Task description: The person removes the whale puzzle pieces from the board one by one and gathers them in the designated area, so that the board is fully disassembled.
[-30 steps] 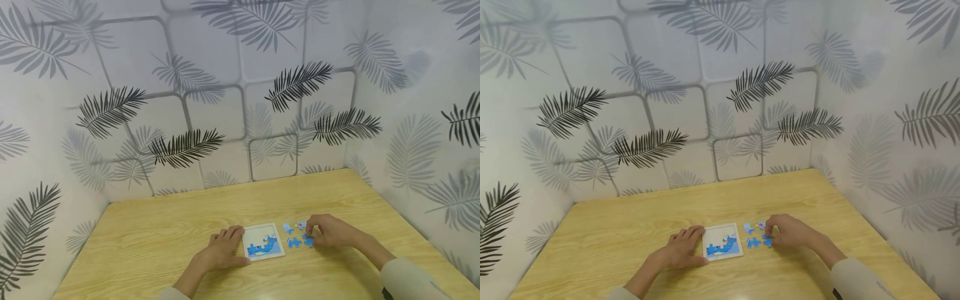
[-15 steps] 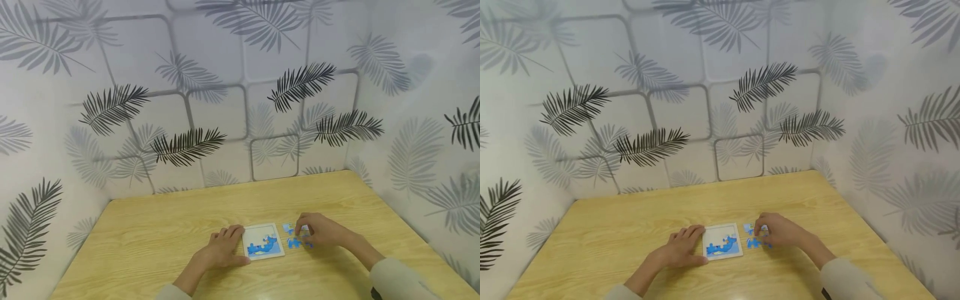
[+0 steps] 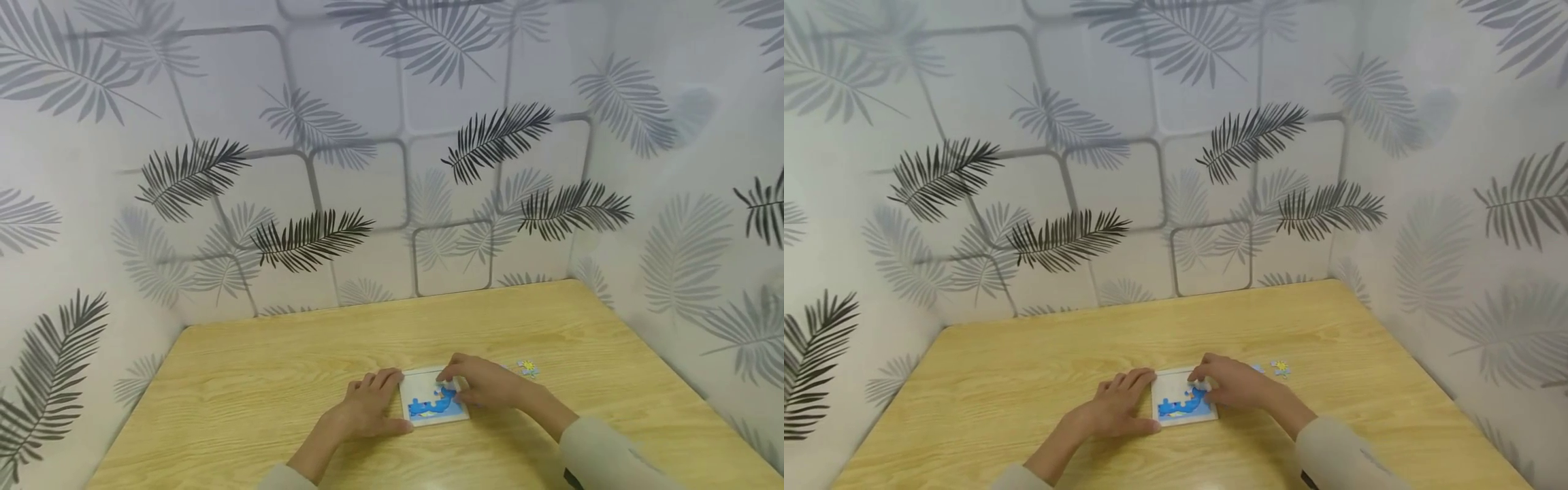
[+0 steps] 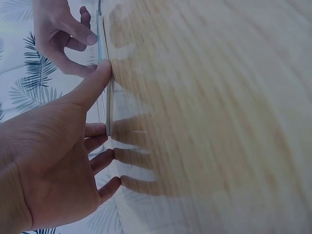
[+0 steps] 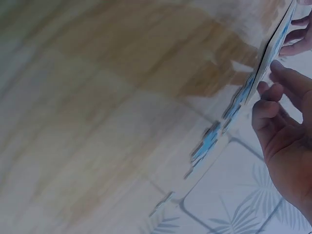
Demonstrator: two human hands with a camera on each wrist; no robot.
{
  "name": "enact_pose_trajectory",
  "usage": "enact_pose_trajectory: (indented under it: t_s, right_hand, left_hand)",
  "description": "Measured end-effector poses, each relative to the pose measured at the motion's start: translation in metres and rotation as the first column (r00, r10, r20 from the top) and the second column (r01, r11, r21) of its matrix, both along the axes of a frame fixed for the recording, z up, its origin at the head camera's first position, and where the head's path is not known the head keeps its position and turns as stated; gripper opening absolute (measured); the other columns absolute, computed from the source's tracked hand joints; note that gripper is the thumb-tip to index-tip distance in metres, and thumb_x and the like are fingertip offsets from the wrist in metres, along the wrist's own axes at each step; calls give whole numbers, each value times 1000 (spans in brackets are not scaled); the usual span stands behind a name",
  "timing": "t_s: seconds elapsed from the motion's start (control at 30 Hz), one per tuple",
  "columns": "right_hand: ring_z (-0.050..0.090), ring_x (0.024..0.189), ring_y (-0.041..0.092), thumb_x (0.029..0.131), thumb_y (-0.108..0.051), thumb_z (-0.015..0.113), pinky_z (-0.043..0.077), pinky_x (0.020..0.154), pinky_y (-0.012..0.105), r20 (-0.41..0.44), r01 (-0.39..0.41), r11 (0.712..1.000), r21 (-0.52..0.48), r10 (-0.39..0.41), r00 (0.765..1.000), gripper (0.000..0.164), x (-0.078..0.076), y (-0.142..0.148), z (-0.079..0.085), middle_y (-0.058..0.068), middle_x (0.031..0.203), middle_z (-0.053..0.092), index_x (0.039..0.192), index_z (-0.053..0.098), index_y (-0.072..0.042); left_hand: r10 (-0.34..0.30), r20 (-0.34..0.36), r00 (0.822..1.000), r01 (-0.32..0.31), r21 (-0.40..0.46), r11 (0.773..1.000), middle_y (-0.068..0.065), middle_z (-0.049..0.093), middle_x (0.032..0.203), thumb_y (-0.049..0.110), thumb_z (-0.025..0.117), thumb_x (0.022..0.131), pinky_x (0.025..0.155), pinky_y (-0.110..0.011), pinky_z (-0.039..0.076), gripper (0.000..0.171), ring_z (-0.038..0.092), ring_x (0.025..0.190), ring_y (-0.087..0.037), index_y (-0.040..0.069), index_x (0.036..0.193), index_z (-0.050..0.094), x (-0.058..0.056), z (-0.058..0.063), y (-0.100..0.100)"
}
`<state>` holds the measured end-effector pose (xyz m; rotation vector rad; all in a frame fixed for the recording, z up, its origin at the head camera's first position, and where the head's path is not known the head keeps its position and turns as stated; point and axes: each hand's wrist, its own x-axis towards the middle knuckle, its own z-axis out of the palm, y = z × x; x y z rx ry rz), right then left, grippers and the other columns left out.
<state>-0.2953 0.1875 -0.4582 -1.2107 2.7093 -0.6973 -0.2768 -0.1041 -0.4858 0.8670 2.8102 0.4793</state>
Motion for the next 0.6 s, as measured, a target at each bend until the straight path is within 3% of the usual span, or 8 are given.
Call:
enact_pose_trajectory:
  t_s: [0.1,0.37,0.6]
  right_hand:
    - [65,100,21,91,-9,80,56,87,34,-10,9,999,48,-9,1000,32,-1,-6,3,5,113,65,122,73,-8]
    - [62,94,20,86,-8,84,55,83,37,0,19,1000,23,-19,1000,32,-1,-8,6,5,110,64,115,69,-13]
    - [68,97,22,85,-8,85,59,84,40,-69,69,996,65,-64,996,29,-1,-12,5,0,105,68,112,78,-14]
  left_hand:
    - [-3,-7,1000,3,4,1000,-12,34,163,63,67,94,108,-66,34,91,37,145,-40,10,159,33,-1,-1,0]
    - [3,0,1000,-3,-1,1000,-11,34,164,64,67,93,109,-66,33,92,36,146,-40,11,160,33,-2,1,3]
    - [-2,3,1000,2,6,1000,-11,33,164,65,67,93,109,-67,33,92,36,146,-40,10,160,33,-4,-4,-1]
